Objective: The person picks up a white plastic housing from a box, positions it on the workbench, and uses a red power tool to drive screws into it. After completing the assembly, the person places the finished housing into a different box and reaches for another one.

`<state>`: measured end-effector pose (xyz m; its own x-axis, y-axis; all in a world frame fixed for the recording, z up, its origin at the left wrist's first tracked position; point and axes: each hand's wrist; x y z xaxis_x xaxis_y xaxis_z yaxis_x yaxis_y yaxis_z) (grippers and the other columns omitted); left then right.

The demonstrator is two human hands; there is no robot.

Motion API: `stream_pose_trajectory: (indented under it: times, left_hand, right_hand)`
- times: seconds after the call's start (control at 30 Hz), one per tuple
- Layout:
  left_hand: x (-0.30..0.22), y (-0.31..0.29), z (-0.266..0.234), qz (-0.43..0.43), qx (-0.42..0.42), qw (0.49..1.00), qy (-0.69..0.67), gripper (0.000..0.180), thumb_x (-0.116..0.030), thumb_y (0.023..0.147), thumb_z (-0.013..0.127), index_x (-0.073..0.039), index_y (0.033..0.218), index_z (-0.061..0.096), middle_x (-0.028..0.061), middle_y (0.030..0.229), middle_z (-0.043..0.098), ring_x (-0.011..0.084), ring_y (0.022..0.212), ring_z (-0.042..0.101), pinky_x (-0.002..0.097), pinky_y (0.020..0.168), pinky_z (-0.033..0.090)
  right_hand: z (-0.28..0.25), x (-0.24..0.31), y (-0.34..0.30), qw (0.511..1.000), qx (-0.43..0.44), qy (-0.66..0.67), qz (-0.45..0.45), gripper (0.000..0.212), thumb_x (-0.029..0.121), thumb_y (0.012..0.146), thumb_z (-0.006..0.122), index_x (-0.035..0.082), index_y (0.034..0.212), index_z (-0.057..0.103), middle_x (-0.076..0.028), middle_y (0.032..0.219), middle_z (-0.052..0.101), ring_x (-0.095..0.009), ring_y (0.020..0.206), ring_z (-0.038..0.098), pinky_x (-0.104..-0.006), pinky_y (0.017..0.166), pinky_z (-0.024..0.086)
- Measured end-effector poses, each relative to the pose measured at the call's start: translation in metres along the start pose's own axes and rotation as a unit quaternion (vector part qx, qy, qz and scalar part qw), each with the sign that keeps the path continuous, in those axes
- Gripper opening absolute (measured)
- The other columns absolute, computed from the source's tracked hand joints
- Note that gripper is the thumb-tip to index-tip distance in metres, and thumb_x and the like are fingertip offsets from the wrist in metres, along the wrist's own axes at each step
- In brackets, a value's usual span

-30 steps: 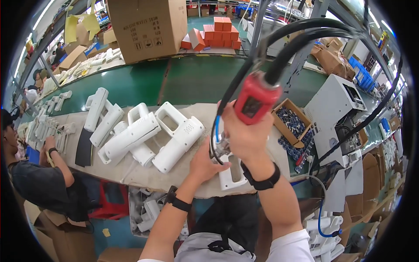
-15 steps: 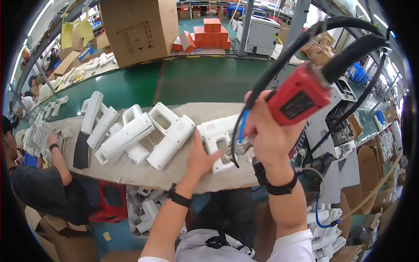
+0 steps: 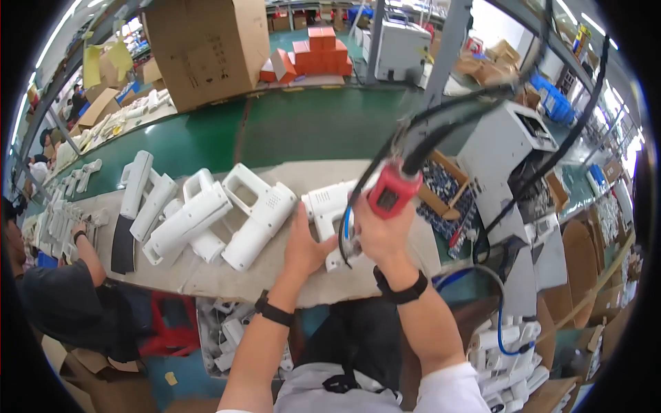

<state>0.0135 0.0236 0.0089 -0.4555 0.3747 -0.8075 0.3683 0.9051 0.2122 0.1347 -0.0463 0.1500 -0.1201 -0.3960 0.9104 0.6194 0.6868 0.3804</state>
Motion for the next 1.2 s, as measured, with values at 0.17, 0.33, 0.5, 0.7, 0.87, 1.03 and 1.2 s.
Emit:
stream_pose_trajectory:
  times: [0.17, 0.33, 0.5, 0.7, 0.87, 1.03, 1.2]
  left_hand:
    - [-0.004, -0.003, -0.008, 0.001, -0.001, 1.0, -0.001, 0.106, -0.035, 0.068, 0.079, 0.002, 0.145, 0.017, 0.0241, 0.137, 0.039, 0.0378, 0.126, 0.042, 0.0402, 0.102, 0.039]
    - [-0.014, -0.007, -0.016, -0.004, -0.007, 0.999, 0.044, 0.103, -0.036, 0.068, 0.08, -0.001, 0.145, 0.021, 0.0221, 0.138, 0.038, 0.0364, 0.127, 0.04, 0.0417, 0.102, 0.038]
    - [-0.06, -0.021, -0.038, 0.185, -0.034, 0.97, 0.155, 0.075, -0.026, 0.065, 0.08, -0.01, 0.131, 0.049, 0.0155, 0.135, 0.045, 0.0339, 0.121, 0.046, 0.041, 0.099, 0.04]
    - [-0.062, -0.026, -0.03, 0.185, 0.158, 0.964, -0.103, 0.028, -0.01, 0.072, 0.071, -0.005, 0.099, 0.067, 0.0126, 0.093, 0.066, 0.0336, 0.089, 0.06, 0.0401, 0.082, 0.046]
    - [-0.071, -0.03, -0.033, 0.187, 0.152, 0.966, -0.097, 0.011, -0.006, 0.076, 0.067, -0.002, 0.086, 0.068, 0.0129, 0.078, 0.066, 0.0325, 0.072, 0.061, 0.0385, 0.071, 0.048]
    - [-0.078, -0.033, -0.041, 0.172, 0.185, 0.965, -0.071, 0.02, 0.003, 0.075, 0.059, -0.009, 0.087, 0.068, 0.0102, 0.082, 0.066, 0.0315, 0.08, 0.061, 0.0382, 0.071, 0.048]
    - [-0.076, -0.039, -0.045, 0.167, 0.132, 0.972, -0.102, 0.015, -0.008, 0.081, 0.069, -0.003, 0.095, 0.07, 0.0111, 0.086, 0.069, 0.0244, 0.078, 0.065, 0.0313, 0.072, 0.05]
  right_hand:
    - [-0.001, 0.036, 0.0, 0.998, 0.06, 0.013, -0.029, 0.005, 0.001, 0.083, 0.063, -0.001, 0.085, 0.06, -0.002, 0.058, 0.056, -0.008, 0.046, 0.052, -0.0218, 0.043, 0.04]
    - [0.001, 0.071, 0.014, 0.994, 0.06, 0.058, -0.064, 0.004, 0.0, 0.086, 0.057, -0.004, 0.089, 0.056, -0.005, 0.058, 0.056, -0.01, 0.042, 0.049, -0.0222, 0.039, 0.036]
    - [-0.008, 0.09, 0.019, 0.994, 0.044, 0.077, -0.067, 0.005, 0.001, 0.086, 0.057, -0.003, 0.088, 0.056, -0.007, 0.057, 0.057, -0.01, 0.041, 0.049, -0.022, 0.035, 0.034]
    - [-0.013, 0.1, 0.018, 0.987, 0.112, 0.114, 0.004, 0.012, 0.008, 0.087, 0.058, -0.003, 0.09, 0.056, -0.008, 0.055, 0.054, -0.012, 0.038, 0.048, -0.023, 0.033, 0.032]
    - [-0.022, 0.103, 0.017, 0.983, 0.111, 0.147, 0.023, 0.014, 0.008, 0.087, 0.058, -0.004, 0.093, 0.057, -0.007, 0.057, 0.053, -0.013, 0.038, 0.047, -0.0248, 0.034, 0.034]
    - [-0.027, 0.113, 0.013, 0.984, 0.112, 0.139, -0.004, 0.014, 0.008, 0.088, 0.058, -0.004, 0.094, 0.056, -0.008, 0.061, 0.054, -0.013, 0.041, 0.048, -0.0256, 0.035, 0.036]
    - [-0.028, 0.123, 0.005, 0.98, 0.116, 0.159, -0.021, 0.016, 0.01, 0.087, 0.06, -0.004, 0.094, 0.055, -0.007, 0.063, 0.054, -0.013, 0.043, 0.049, -0.025, 0.037, 0.038]
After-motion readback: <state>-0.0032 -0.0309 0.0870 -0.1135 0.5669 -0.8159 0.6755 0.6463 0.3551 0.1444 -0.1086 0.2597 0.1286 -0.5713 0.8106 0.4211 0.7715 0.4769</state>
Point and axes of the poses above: each hand's wrist, its own y-axis towards the middle knuckle, its own z-axis out of the palm, x = y × z
